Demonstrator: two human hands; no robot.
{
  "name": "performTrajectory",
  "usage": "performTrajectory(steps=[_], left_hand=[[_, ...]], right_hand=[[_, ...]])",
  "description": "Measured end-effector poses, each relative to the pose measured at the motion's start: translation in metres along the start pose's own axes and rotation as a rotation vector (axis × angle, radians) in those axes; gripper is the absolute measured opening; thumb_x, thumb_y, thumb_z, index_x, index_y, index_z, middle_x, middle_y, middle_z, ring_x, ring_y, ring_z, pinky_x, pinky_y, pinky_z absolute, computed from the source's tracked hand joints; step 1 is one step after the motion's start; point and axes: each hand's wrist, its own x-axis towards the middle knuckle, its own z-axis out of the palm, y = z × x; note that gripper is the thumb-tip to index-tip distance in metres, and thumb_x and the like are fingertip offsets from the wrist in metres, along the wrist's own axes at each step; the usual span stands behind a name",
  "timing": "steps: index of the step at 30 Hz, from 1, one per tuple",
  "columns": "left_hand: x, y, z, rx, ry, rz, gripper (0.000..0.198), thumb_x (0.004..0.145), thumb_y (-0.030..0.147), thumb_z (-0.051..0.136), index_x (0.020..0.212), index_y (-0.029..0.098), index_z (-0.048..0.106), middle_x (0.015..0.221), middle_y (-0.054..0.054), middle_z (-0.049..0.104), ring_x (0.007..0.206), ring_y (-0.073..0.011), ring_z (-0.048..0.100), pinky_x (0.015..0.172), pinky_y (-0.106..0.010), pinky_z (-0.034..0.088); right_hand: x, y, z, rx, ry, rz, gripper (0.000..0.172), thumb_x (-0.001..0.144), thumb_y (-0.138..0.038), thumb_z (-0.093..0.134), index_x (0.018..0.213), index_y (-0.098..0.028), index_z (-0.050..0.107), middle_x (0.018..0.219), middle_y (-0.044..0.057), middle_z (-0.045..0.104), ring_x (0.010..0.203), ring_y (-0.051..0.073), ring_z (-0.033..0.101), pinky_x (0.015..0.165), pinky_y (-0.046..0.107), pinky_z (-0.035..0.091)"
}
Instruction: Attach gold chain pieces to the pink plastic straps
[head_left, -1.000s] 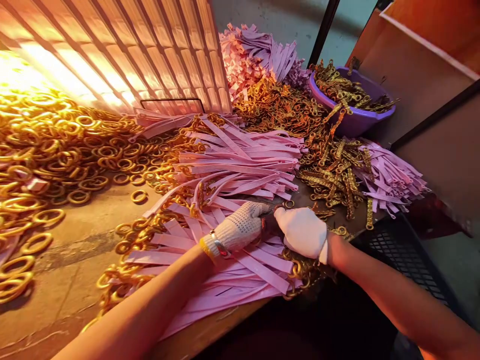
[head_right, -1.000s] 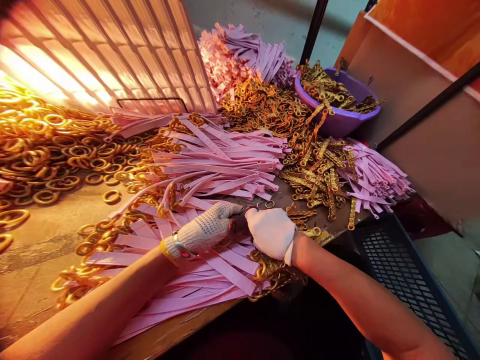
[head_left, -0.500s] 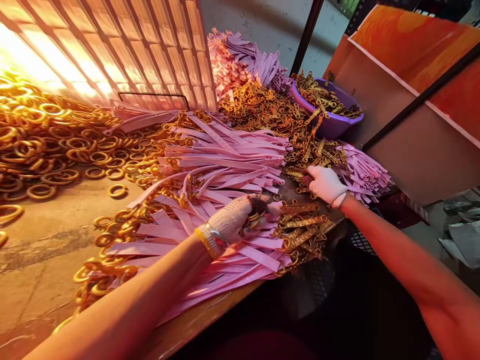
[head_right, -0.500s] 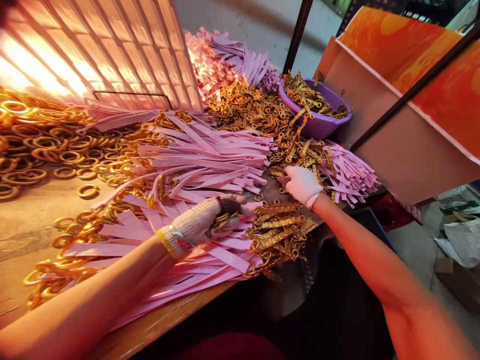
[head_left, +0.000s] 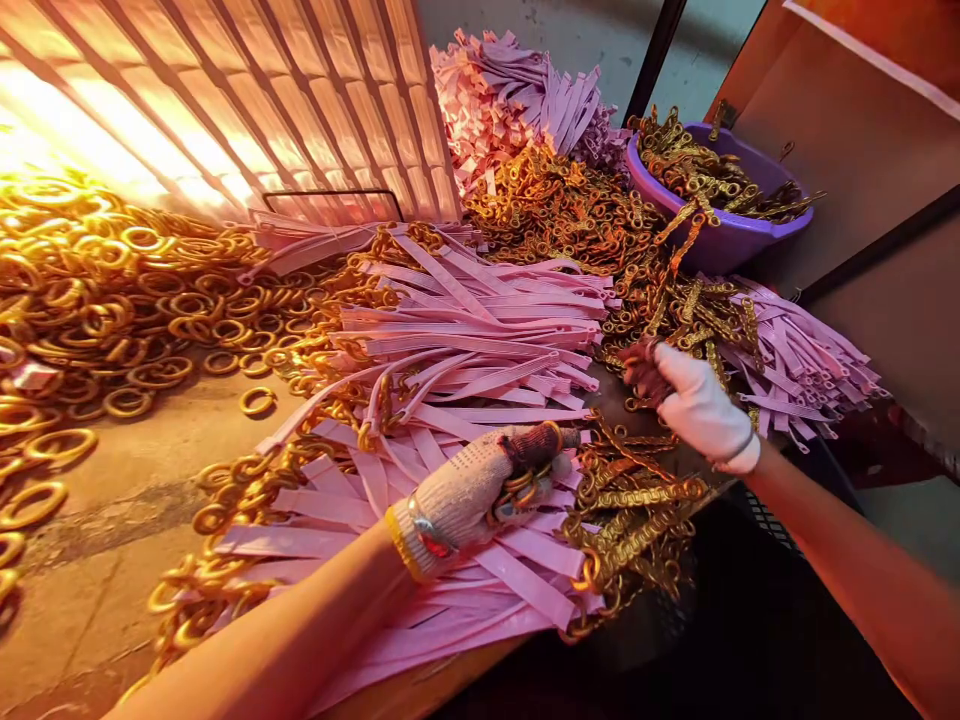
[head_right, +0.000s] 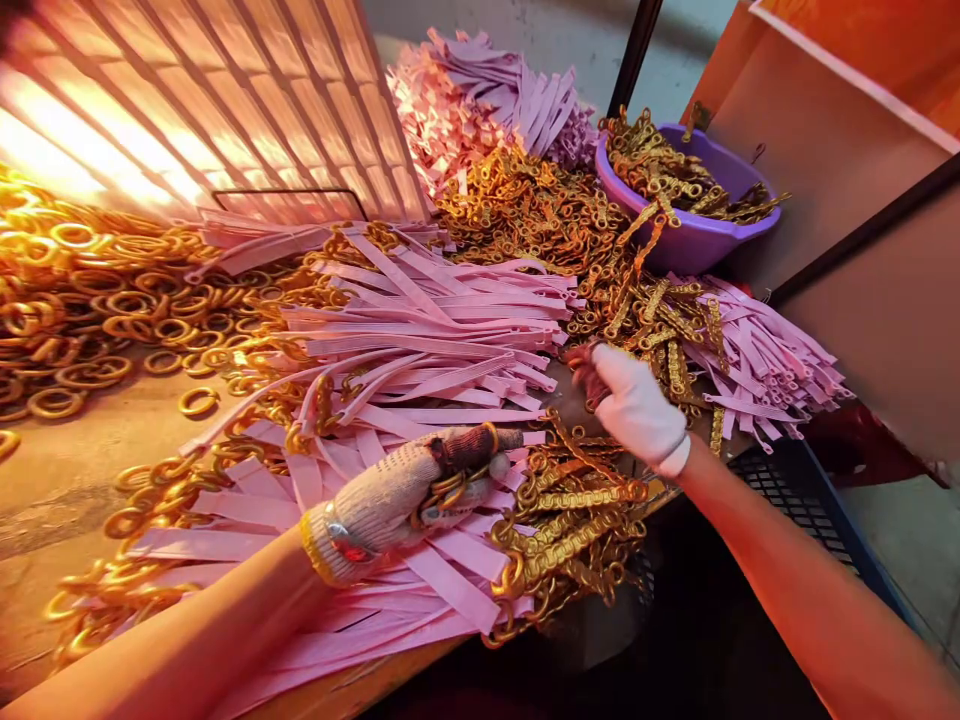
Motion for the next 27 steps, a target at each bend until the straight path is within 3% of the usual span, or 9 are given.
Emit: performTrajectory(steps=[4,8,11,14,19,25,27], left_hand=[[-0.003,0.001,0.000,0.322,0.012,0.036,0.040,0.086,0.051,0.065,0.092,0.012,0.071,0.056,0.001,0.050,0.042,-0.0051,0.032,0.037,-0.017,0.022],[-0.002,0.003,-0.001,0.596,0.095,0.118,0.042,0.078,0.054,0.072,0.083,0.013,0.070,0.061,0.001,0.053,0.046,-0.0061,0.037,0.040,-0.018,0.026],[-0.001,0.002,0.000,0.543,0.113,0.130,0.041,0.072,0.052,0.077,0.082,0.014,0.067,0.063,0.001,0.055,0.046,-0.0057,0.038,0.041,-0.018,0.028],[0.001,0.000,0.000,0.323,0.056,0.110,0.035,0.074,0.045,0.077,0.088,0.015,0.064,0.065,0.002,0.056,0.043,-0.0035,0.032,0.040,-0.017,0.025],[0.003,-0.002,-0.003,0.205,0.112,0.128,0.030,0.082,0.045,0.070,0.083,0.017,0.059,0.056,0.005,0.048,0.040,-0.0040,0.030,0.038,-0.017,0.022],[0.002,-0.001,-0.002,0.245,0.023,0.121,0.032,0.081,0.043,0.071,0.092,0.015,0.060,0.063,0.003,0.055,0.040,-0.0032,0.029,0.037,-0.018,0.019],[0.003,-0.002,-0.003,0.263,0.037,0.130,0.032,0.084,0.046,0.067,0.092,0.016,0.059,0.059,0.005,0.049,0.041,-0.0041,0.028,0.037,-0.018,0.020]], right_hand=[[-0.013,-0.041,0.028,0.327,-0.187,-0.066,0.032,0.095,-0.034,0.052,0.119,-0.017,0.064,0.105,0.007,0.071,0.093,0.019,0.064,0.090,0.034,0.050],[-0.016,-0.057,0.048,0.612,-0.336,0.065,0.037,0.092,-0.040,0.059,0.121,-0.016,0.063,0.105,0.005,0.071,0.091,0.016,0.064,0.087,0.028,0.052],[-0.015,-0.055,0.057,0.788,-0.325,0.178,0.039,0.090,-0.042,0.060,0.121,-0.017,0.062,0.102,0.004,0.071,0.089,0.015,0.064,0.084,0.026,0.053],[-0.016,-0.051,0.063,0.894,-0.210,0.180,0.037,0.088,-0.034,0.060,0.121,-0.018,0.061,0.108,0.004,0.071,0.097,0.016,0.065,0.095,0.029,0.051],[-0.016,-0.048,0.064,0.640,-0.177,0.144,0.038,0.087,-0.019,0.056,0.124,-0.020,0.061,0.116,0.004,0.070,0.103,0.017,0.063,0.101,0.032,0.048],[-0.016,-0.050,0.067,0.464,-0.131,0.078,0.047,0.083,-0.009,0.049,0.128,-0.019,0.058,0.113,0.004,0.070,0.096,0.016,0.064,0.100,0.030,0.048],[-0.016,-0.052,0.067,0.322,-0.139,0.061,0.050,0.083,-0.007,0.045,0.131,-0.018,0.055,0.116,0.006,0.069,0.098,0.017,0.064,0.100,0.031,0.048]])
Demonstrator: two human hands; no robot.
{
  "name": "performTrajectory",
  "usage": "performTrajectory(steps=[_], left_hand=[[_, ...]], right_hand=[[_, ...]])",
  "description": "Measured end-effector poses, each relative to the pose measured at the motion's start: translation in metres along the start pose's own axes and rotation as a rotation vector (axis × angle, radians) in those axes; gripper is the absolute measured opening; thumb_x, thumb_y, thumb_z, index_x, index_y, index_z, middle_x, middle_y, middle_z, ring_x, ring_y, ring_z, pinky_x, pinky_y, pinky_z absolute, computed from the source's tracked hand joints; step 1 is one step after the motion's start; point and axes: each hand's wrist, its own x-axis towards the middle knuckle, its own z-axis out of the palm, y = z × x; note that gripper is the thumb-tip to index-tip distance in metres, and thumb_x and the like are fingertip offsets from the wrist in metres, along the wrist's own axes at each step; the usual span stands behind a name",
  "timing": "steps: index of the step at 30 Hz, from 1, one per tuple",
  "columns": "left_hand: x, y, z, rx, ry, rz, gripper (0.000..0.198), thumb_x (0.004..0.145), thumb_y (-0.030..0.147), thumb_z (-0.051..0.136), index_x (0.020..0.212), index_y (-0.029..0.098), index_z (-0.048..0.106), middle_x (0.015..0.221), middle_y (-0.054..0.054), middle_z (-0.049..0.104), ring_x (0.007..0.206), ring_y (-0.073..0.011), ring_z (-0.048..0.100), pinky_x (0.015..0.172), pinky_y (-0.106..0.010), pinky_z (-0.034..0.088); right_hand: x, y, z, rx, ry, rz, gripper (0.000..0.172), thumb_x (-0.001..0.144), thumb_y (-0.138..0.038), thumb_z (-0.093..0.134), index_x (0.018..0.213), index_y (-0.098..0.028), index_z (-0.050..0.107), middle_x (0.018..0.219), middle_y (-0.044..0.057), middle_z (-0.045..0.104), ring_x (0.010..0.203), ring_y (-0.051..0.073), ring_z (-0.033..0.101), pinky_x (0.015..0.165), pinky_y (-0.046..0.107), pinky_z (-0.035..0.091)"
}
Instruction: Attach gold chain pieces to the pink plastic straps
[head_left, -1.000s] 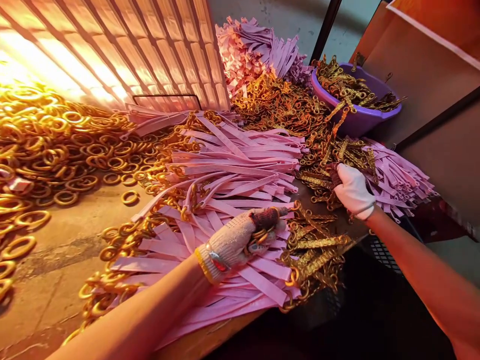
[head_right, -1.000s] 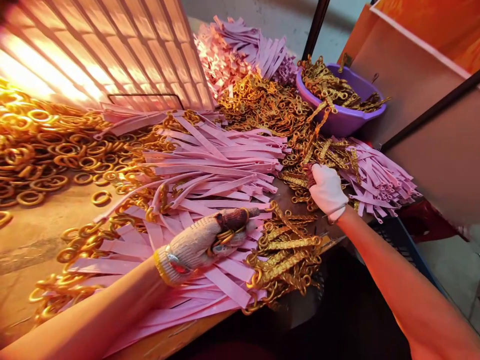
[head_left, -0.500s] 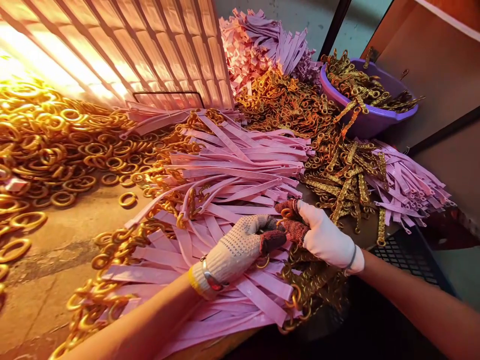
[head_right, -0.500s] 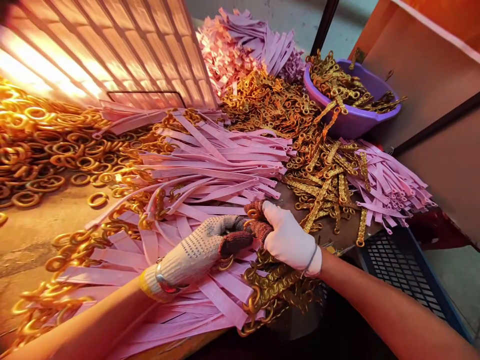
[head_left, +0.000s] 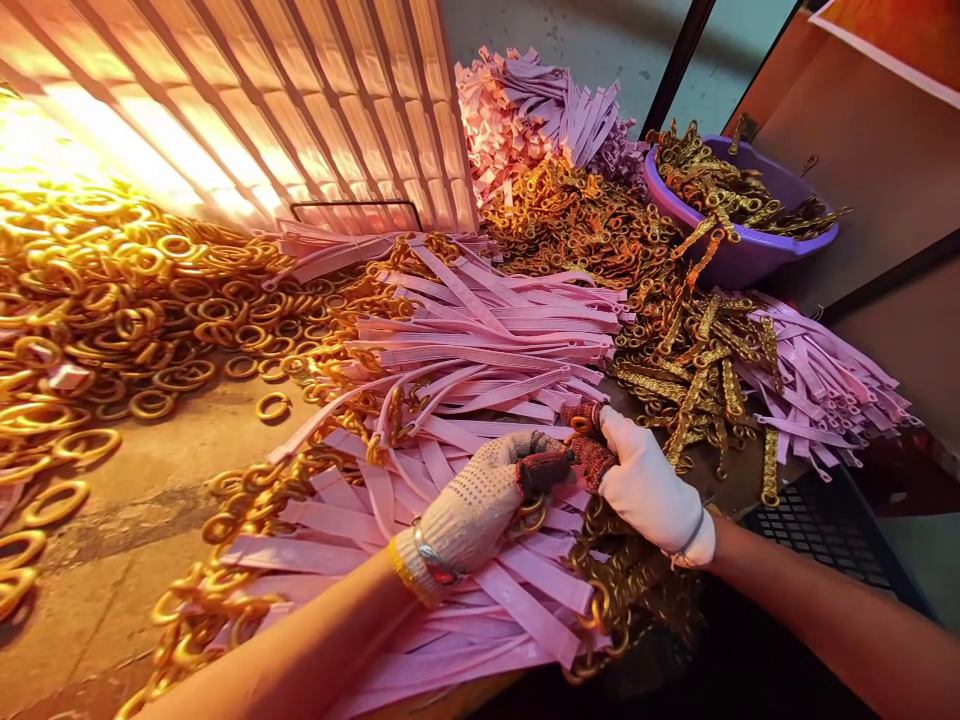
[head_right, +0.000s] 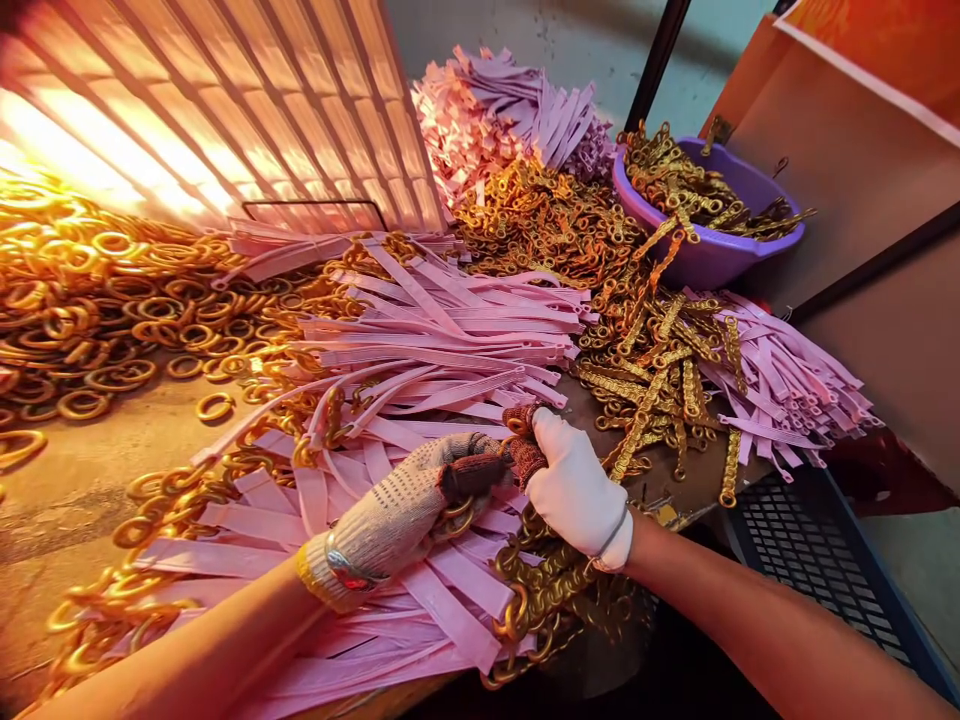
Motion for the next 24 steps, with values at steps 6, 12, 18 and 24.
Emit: performTrajectory(steps=[6,12,18,24], left_hand=[[0.003,-0.002,-0.008,0.399,0.100,0.232,0.026,0.086,0.041,0.061,0.083,0.016,0.057,0.067,0.002,0.054,0.055,-0.0088,0.042,0.048,-0.020,0.035],[0.003,0.004,-0.012,0.261,0.091,0.097,0.027,0.084,0.041,0.061,0.073,0.018,0.053,0.056,0.006,0.047,0.044,-0.0067,0.035,0.039,-0.018,0.027],[0.007,0.020,-0.019,-0.034,0.201,0.164,0.031,0.080,0.045,0.068,0.074,0.017,0.058,0.048,0.008,0.041,0.036,-0.0051,0.029,0.035,-0.018,0.022],[0.014,0.032,-0.039,0.278,0.520,0.445,0.036,0.076,0.040,0.072,0.100,0.013,0.072,0.065,0.000,0.064,0.047,-0.0089,0.046,0.043,-0.020,0.036]], right_hand=[[0.009,-0.020,-0.015,-0.800,-0.312,-0.236,0.029,0.077,-0.016,0.053,0.104,-0.011,0.064,0.099,0.016,0.068,0.092,0.029,0.063,0.082,0.039,0.049],[0.021,-0.036,-0.023,-0.649,-0.507,-0.050,0.025,0.093,-0.034,0.048,0.094,-0.018,0.066,0.079,0.005,0.071,0.064,0.017,0.059,0.057,0.026,0.034],[0.038,-0.013,-0.021,-0.561,-0.115,0.003,0.021,0.097,-0.029,0.046,0.098,-0.016,0.063,0.082,0.006,0.070,0.070,0.016,0.057,0.065,0.026,0.036],[0.065,0.014,-0.010,-0.519,0.078,-0.061,0.013,0.090,-0.018,0.053,0.094,-0.017,0.065,0.101,0.008,0.066,0.090,0.019,0.059,0.083,0.027,0.043]])
